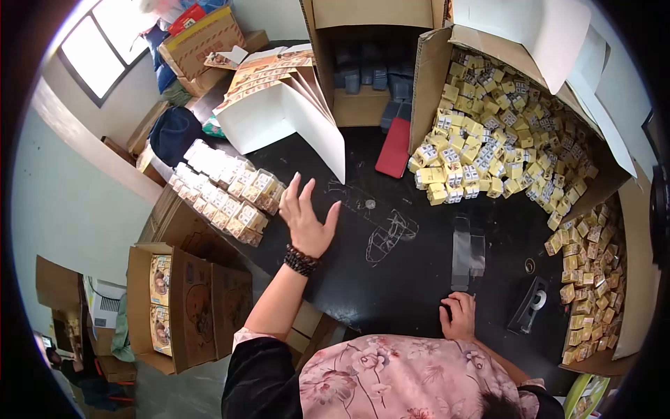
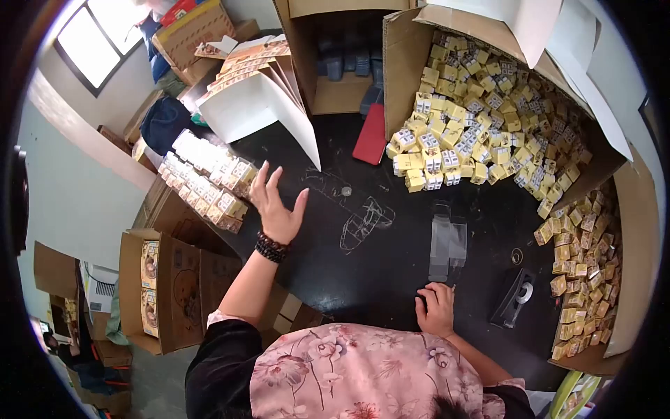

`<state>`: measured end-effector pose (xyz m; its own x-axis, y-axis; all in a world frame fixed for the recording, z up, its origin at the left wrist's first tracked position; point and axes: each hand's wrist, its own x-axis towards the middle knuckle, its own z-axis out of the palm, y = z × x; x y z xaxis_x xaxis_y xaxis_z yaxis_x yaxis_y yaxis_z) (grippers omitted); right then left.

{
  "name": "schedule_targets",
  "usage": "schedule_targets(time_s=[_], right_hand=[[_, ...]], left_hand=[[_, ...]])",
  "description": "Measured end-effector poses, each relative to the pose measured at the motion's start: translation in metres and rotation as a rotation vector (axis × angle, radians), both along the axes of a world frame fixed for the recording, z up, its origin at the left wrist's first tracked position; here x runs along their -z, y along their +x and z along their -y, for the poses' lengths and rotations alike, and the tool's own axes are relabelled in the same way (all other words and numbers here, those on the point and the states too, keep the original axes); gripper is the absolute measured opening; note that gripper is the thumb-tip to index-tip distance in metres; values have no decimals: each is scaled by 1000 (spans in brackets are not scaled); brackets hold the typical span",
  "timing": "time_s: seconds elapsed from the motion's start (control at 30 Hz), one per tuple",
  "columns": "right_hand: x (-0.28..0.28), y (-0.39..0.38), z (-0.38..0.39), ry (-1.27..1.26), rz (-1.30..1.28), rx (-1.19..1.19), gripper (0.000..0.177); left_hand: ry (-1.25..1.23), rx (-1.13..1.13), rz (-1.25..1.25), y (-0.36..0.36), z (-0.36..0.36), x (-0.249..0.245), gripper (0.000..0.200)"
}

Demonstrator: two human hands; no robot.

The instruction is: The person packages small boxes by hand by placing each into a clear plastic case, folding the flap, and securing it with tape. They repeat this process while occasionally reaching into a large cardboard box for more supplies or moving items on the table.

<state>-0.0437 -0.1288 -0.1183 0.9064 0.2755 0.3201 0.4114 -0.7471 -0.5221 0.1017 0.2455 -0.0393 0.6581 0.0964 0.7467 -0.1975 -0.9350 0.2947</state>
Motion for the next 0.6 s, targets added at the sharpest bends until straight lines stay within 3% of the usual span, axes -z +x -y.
schedule_targets(time_s=[0.1,0.17,0.23,0.37,0.43,0.5,0.57,0.6], right_hand=[[0,-1,-2,-8,-32,42,18],[-6,-2,-5,4,-82,79,18],[2,-1,1,-23,-72,58,19],[12,-2,2,-13,-50,62,21],[18,-3,3,-21,-50,76,23],[24,-6,5,-42,-52,81,24],[31,-8,9,-60,-61,90,26],[30,-6,7,-66,-59,122,26]], left_hand=[[-198,32,153,72,41,-8,75],[-223,129,328,105,65,-5,65],[-187,433,320,119,93,-14,36],[-786,295,131,241,123,40,25],[-1198,141,-107,313,118,49,31],[-1044,-66,-269,382,117,62,52],[-964,-36,-718,396,115,16,74],[-1043,-206,-1174,447,113,-19,80]])
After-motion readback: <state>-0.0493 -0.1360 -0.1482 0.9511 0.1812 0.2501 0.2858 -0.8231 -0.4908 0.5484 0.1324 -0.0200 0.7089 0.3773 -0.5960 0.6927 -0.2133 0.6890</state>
